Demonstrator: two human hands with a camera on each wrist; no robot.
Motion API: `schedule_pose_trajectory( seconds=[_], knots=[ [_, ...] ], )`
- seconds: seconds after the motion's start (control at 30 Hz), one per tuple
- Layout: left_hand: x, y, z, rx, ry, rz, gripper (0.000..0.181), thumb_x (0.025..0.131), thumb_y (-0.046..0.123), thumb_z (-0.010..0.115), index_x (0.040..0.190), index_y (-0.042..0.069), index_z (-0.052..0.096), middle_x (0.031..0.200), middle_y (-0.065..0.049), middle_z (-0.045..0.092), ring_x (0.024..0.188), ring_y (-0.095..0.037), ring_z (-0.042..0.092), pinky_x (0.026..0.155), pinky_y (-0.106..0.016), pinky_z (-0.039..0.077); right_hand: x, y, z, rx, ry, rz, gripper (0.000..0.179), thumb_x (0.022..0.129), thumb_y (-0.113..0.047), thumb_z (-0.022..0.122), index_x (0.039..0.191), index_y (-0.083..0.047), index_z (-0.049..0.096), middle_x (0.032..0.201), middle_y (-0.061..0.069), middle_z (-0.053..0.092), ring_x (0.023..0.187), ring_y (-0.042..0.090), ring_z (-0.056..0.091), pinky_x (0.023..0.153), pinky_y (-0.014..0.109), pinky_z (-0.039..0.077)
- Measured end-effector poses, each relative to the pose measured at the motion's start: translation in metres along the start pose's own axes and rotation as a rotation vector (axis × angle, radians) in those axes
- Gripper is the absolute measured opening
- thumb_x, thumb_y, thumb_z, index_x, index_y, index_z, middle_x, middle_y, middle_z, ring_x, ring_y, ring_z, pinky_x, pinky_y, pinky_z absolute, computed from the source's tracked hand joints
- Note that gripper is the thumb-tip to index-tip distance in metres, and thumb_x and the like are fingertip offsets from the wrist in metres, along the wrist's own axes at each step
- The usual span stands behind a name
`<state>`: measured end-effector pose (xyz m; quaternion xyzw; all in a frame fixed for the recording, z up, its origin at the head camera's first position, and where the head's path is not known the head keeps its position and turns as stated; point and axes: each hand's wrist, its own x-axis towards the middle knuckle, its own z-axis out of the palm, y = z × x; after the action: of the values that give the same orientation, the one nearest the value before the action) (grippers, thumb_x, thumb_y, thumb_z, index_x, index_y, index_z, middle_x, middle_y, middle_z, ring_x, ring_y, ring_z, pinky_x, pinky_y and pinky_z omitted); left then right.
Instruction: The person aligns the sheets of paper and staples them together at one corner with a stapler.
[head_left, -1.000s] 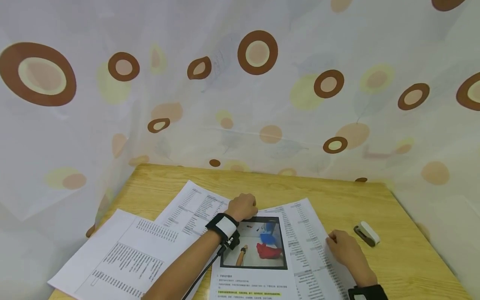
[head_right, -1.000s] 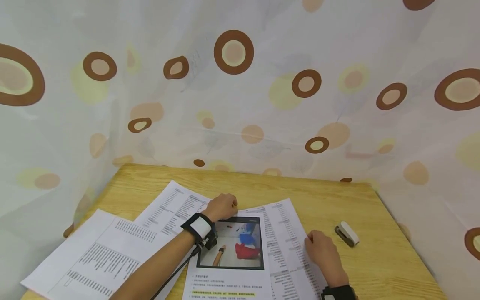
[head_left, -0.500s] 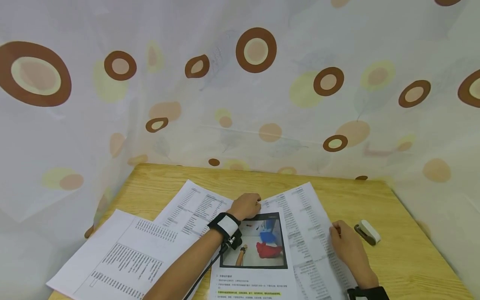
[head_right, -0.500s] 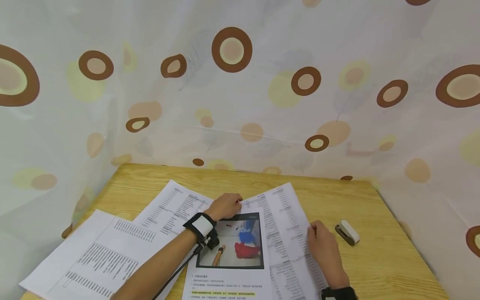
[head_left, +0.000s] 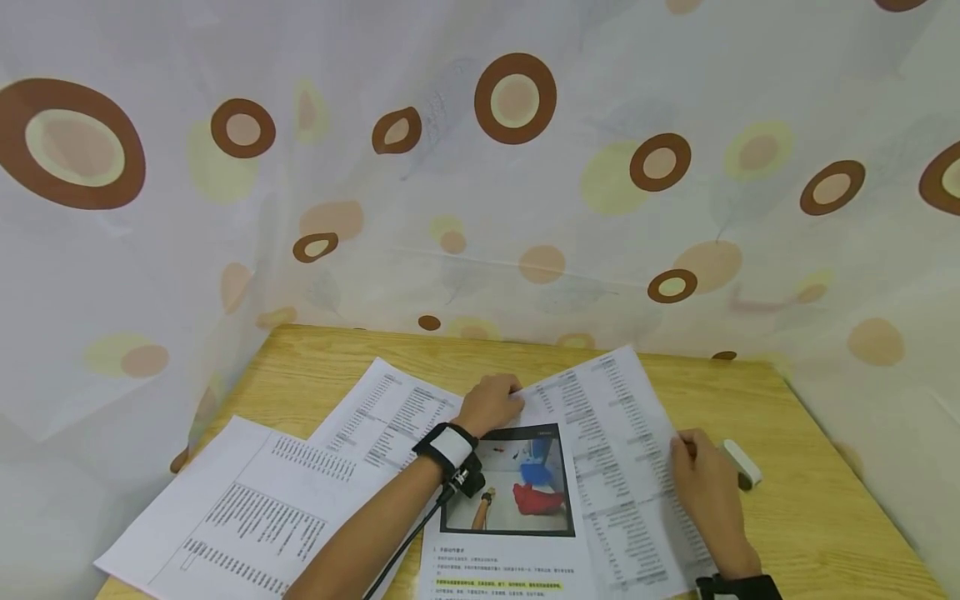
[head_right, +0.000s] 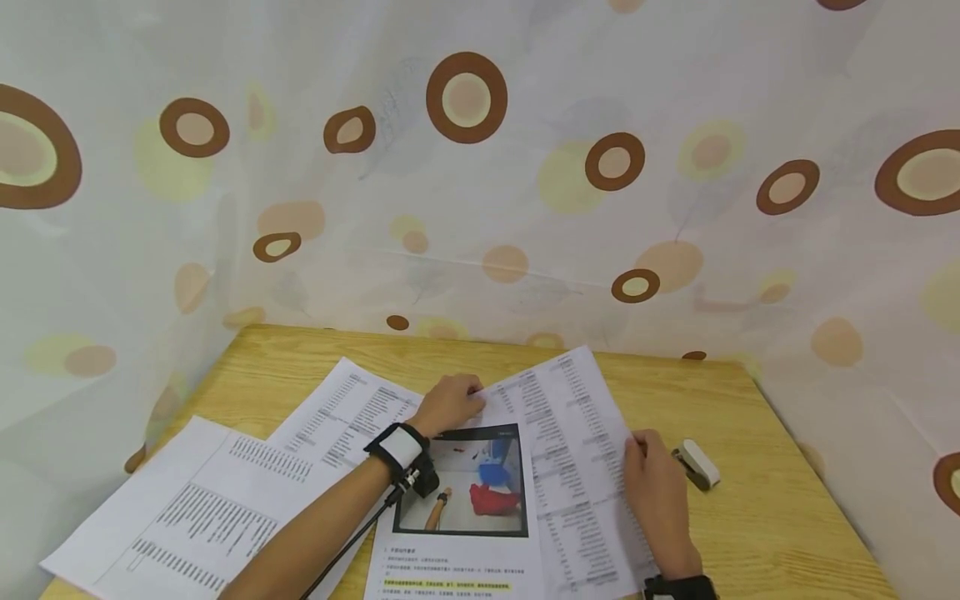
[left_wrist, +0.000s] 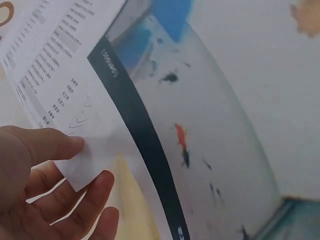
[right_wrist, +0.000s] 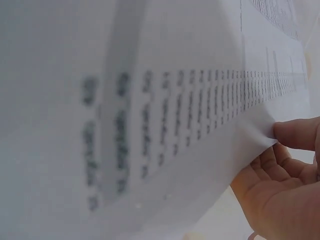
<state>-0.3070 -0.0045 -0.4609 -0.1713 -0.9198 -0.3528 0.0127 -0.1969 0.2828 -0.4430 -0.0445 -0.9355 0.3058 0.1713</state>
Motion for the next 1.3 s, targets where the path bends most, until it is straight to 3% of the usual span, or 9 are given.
schedule_pose_trajectory(
  seconds=[0.13,0.27,0.37,0.47,0.6,0.73,1.0,1.17,1.3],
  knots=[
    [0.002,-0.001,-0.002,-0.130,0.033,0.014,0.006,0.091,0.011,0.069,0.094,0.008,0.072,0.080,0.001,0.063,0.064,-0.011,0.051,0.056,-0.025,0.038,0.000,-0.002,-0.002,0.004,0.067,-0.018,0.027,0.104,-0.011,0.045,0.112,0.012,0.058,0.090,0.022,0.064,0.072,0.027,0.059,0.056,0.027,0.041],
    [0.004,-0.001,-0.004,-0.333,0.038,0.003,0.007,0.090,0.012,0.072,0.096,0.008,0.073,0.089,0.000,0.067,0.071,-0.011,0.052,0.061,-0.025,0.040,0.000,-0.002,-0.003,0.008,0.135,-0.044,0.025,0.104,-0.010,0.047,0.111,0.011,0.058,0.090,0.022,0.064,0.070,0.027,0.060,0.054,0.026,0.041],
    [0.004,0.001,-0.007,-0.484,0.005,-0.040,0.018,0.089,0.013,0.074,0.105,0.003,0.072,0.093,-0.007,0.069,0.075,-0.015,0.055,0.063,-0.027,0.041,0.001,-0.003,-0.005,0.022,0.183,-0.067,0.023,0.103,-0.009,0.049,0.110,0.011,0.059,0.088,0.022,0.064,0.067,0.027,0.059,0.051,0.024,0.040],
    [0.003,0.003,-0.010,-0.559,-0.037,-0.085,0.040,0.090,0.015,0.074,0.125,-0.003,0.063,0.101,-0.013,0.070,0.085,-0.020,0.061,0.068,-0.028,0.046,0.001,-0.005,-0.008,0.039,0.219,-0.075,0.022,0.103,-0.008,0.049,0.110,0.011,0.059,0.087,0.023,0.064,0.066,0.026,0.057,0.051,0.022,0.039],
    [0.004,0.004,-0.008,-0.582,-0.078,-0.073,0.040,0.093,0.015,0.071,0.127,-0.003,0.061,0.108,-0.014,0.072,0.099,-0.023,0.067,0.076,-0.029,0.048,0.001,-0.009,-0.012,0.047,0.262,-0.082,0.022,0.103,-0.008,0.051,0.110,0.010,0.060,0.088,0.024,0.064,0.066,0.027,0.056,0.051,0.020,0.038],
    [0.004,0.006,-0.005,-0.570,-0.088,-0.022,0.022,0.094,0.014,0.069,0.113,0.002,0.071,0.102,-0.008,0.074,0.093,-0.018,0.068,0.071,-0.026,0.046,0.000,-0.011,-0.016,0.056,0.289,-0.100,0.022,0.103,-0.008,0.052,0.111,0.010,0.061,0.088,0.023,0.064,0.066,0.026,0.054,0.051,0.018,0.036],
    [0.003,0.013,-0.010,-0.568,-0.092,0.005,0.021,0.096,0.019,0.068,0.111,0.006,0.074,0.097,-0.003,0.074,0.094,-0.017,0.067,0.078,-0.029,0.050,0.000,-0.013,-0.023,0.057,0.307,-0.107,0.023,0.103,-0.010,0.052,0.112,0.009,0.061,0.088,0.022,0.064,0.062,0.017,0.050,0.049,0.017,0.036],
    [0.002,0.016,-0.014,-0.579,-0.042,0.054,0.019,0.097,0.019,0.067,0.107,0.005,0.075,0.093,-0.004,0.073,0.096,-0.031,0.067,0.071,-0.026,0.048,0.000,-0.016,-0.027,0.059,0.322,-0.103,0.023,0.103,-0.012,0.052,0.112,0.008,0.061,0.087,0.021,0.064,0.061,0.012,0.049,0.049,0.016,0.036],
    [0.002,0.020,-0.015,-0.560,0.009,0.069,0.019,0.097,0.020,0.067,0.105,0.006,0.076,0.095,-0.002,0.073,0.095,-0.025,0.067,0.073,-0.027,0.048,0.001,-0.019,-0.030,0.060,0.341,-0.087,0.024,0.103,-0.014,0.053,0.112,0.007,0.062,0.088,0.020,0.065,0.063,0.005,0.048,0.050,0.014,0.035]
  ],
)
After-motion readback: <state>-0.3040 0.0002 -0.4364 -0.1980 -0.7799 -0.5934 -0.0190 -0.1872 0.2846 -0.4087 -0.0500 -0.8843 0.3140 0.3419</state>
